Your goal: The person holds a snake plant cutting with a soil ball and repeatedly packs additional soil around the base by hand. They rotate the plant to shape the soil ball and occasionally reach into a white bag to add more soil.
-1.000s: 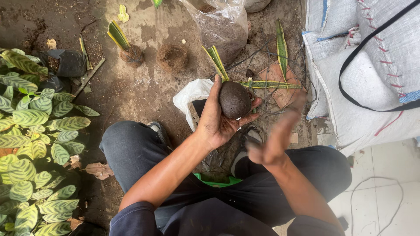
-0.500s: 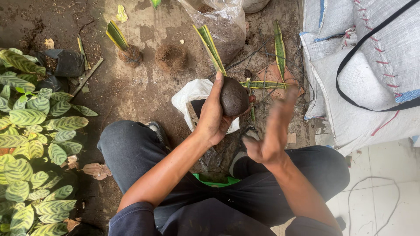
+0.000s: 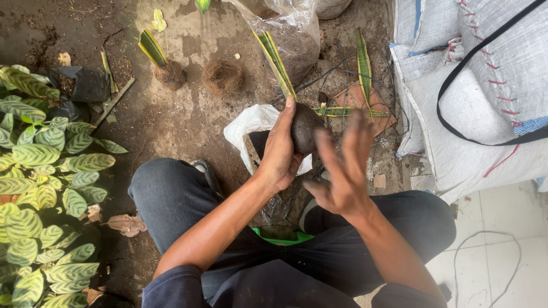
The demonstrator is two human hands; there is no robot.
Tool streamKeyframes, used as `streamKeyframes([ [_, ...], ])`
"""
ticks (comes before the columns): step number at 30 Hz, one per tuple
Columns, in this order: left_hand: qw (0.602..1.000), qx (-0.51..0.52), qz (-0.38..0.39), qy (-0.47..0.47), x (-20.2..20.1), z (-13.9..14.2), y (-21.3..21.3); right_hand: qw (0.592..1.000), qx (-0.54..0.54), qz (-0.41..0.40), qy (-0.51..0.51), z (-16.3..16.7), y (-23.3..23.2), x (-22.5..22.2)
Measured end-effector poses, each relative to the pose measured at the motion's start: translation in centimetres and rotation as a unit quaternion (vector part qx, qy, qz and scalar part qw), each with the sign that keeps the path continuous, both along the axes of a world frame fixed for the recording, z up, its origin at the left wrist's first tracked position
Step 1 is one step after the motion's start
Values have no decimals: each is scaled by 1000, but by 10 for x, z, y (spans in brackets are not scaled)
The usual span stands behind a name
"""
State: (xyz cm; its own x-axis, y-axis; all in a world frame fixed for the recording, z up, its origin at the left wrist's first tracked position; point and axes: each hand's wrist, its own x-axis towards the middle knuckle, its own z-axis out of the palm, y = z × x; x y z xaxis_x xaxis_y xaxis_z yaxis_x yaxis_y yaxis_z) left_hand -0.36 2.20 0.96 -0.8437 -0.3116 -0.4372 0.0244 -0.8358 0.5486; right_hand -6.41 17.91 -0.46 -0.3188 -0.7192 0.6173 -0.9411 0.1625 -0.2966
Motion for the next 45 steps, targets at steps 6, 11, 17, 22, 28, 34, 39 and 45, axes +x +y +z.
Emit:
streamKeyframes([
  [6, 999, -19, 46, 22, -3, -10, 2, 998, 55, -8, 25, 7, 3, -3],
  [11, 997, -48, 28, 45, 1, -11, 1, 997, -51, 23, -56, 15, 0, -4],
  [17, 997, -9, 33, 76, 0, -5, -3, 997, -39, 24, -67, 16, -3, -1],
  [22, 996, -66, 37, 53, 2, -3, -3, 994, 112, 4, 7, 15, -1, 3],
  [28, 997, -23, 23, 77, 1, -3, -4, 990, -117, 53, -53, 10, -4, 1],
  [34, 997, -24, 41, 64, -2, -11, -3, 993, -87, 20, -72, 6, -3, 1],
  [39, 995, -56, 52, 65, -5, -13, -7, 998, 44, 29, -19, -5, -13, -3],
  [45, 993, -65, 56, 78, -2, 8, -26, 986, -76, 23, -145, 4, -12, -23],
])
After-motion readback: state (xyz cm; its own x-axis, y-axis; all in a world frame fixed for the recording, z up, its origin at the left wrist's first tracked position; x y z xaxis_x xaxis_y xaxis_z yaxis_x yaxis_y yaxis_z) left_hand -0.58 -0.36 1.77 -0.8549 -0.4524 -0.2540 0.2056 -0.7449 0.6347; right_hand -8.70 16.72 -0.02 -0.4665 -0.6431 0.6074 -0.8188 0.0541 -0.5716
